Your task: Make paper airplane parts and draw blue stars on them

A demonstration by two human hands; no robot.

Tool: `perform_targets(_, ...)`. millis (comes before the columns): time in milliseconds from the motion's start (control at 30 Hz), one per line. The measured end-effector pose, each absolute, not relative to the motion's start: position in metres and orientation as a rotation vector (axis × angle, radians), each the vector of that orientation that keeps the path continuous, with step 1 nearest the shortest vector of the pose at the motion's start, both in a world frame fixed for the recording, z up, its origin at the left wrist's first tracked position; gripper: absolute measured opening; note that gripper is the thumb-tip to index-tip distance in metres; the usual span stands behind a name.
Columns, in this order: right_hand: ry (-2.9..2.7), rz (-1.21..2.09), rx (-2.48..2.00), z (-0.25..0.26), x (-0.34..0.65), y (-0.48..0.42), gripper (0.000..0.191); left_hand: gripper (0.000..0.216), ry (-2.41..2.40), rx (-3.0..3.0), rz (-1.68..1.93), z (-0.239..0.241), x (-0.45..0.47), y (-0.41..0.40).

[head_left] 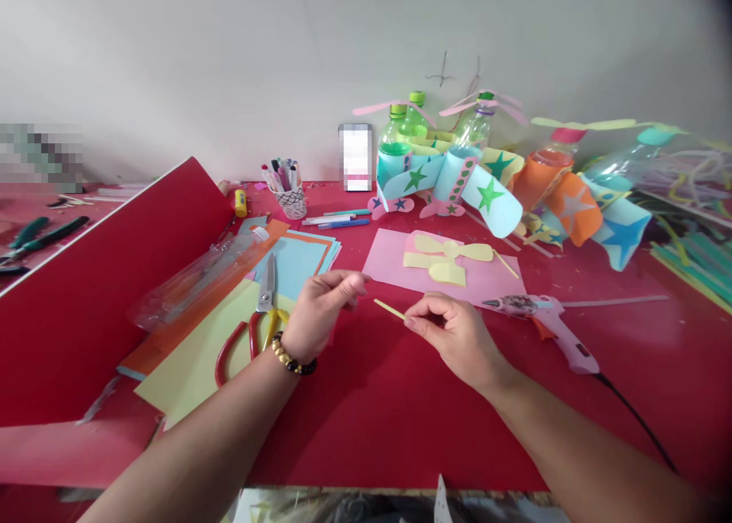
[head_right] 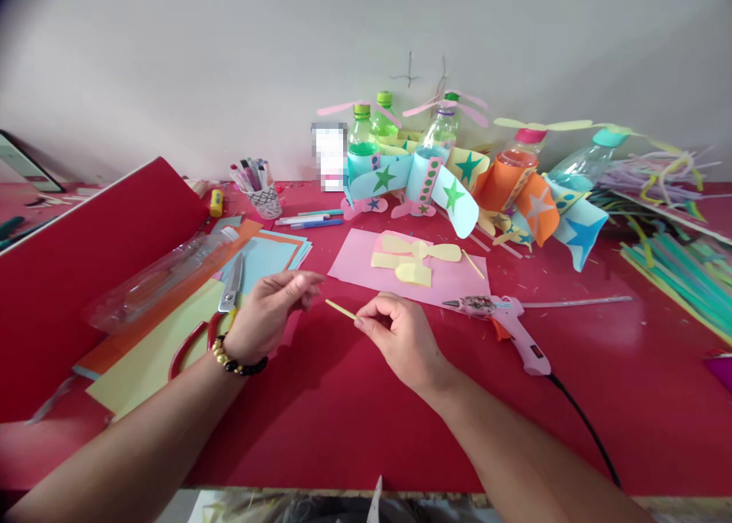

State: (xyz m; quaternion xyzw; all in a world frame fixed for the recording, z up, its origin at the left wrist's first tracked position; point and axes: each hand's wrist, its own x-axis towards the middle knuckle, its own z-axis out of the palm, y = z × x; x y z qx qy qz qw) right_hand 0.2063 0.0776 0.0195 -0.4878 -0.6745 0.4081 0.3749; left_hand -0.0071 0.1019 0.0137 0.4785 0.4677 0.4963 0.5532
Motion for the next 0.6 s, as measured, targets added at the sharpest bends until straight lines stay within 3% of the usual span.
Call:
perform_targets(167,-1.840,0.911,-1.199,0.017,0.201,0.075,0.011,0.022,1.046,1.370,0.806,0.011,0.003,0.093)
perform_targets(333,-1.819,0.926,-1.223,0.013,0.200,0.075,0.002,0.017,1.039,1.344,0.867,0.011,0.007,0.092)
perform_targets(600,-1.766,0.944,-1.214,0.013,0.202,0.073,0.007,0.017,1.039,1.290,0.912,0.010,0.008,0.091)
